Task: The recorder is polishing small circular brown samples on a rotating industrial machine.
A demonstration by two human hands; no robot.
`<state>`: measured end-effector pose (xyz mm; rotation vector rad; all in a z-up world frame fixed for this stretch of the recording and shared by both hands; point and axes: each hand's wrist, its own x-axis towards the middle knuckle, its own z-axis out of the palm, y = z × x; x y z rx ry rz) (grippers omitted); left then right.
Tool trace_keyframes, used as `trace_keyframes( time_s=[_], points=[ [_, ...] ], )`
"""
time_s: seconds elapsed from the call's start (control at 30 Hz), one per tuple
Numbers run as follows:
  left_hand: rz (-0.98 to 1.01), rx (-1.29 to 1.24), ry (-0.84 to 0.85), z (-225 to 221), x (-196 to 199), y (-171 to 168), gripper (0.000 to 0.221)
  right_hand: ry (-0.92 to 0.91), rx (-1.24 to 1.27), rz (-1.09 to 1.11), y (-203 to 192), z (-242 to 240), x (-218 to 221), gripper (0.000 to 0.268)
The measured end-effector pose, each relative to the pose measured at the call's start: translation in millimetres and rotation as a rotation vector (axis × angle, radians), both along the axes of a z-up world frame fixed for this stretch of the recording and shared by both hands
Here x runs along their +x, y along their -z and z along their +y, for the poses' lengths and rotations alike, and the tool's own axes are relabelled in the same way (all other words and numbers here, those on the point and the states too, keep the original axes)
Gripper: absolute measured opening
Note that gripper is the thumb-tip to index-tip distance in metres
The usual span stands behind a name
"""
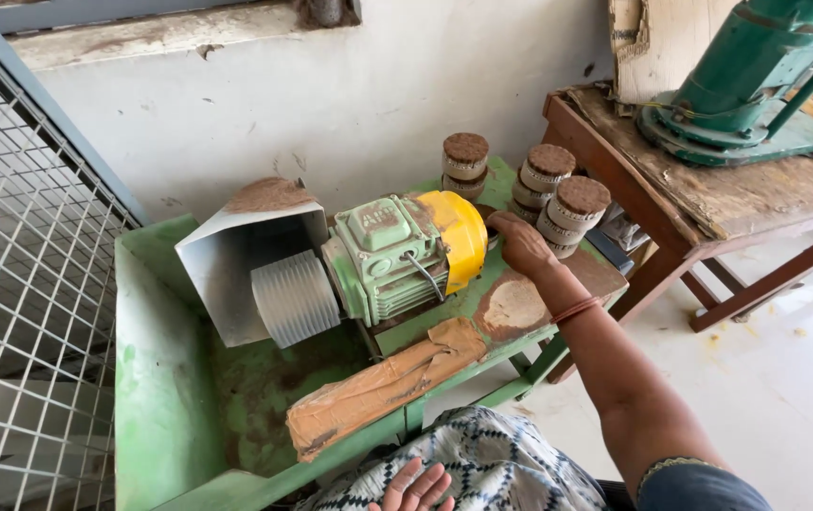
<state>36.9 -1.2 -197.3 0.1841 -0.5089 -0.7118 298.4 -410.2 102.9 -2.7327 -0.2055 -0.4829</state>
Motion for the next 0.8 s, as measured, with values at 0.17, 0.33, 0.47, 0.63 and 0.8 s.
trace_keyframes(
  time_s=[0.17,0.33,0.47,0.63,0.8],
  points=[
    [0.077,0.076,-0.044,0.8,0.2,-53.6,0.086,0.137,0.161,-0.092,6.9,2.2,-84.7,0.051],
    [0.1,0.128,-0.074,-5.9,-6.4,-79.5,0.087,0.279,0.688,-0.19,38.6,-1.1,-132.3,0.097],
    [0.087,0.191,-0.093,-6.9,-10.6,-94.2,0.087,0.441,0.399,-0.125,43.9,9.7,-112.3,0.117],
    [0.095,0.407,-0.105,-1.1,-14.2,-139.2,0.085,0.547,0.501,-0.026,16.8,34.5,-113.7,0.095],
    [0.096,0.399,-0.155,-1.2,-23.9,-183.7,0.086,-0.104,1.463,-0.228,9.7,52.6,-136.7,0.081]
  ],
)
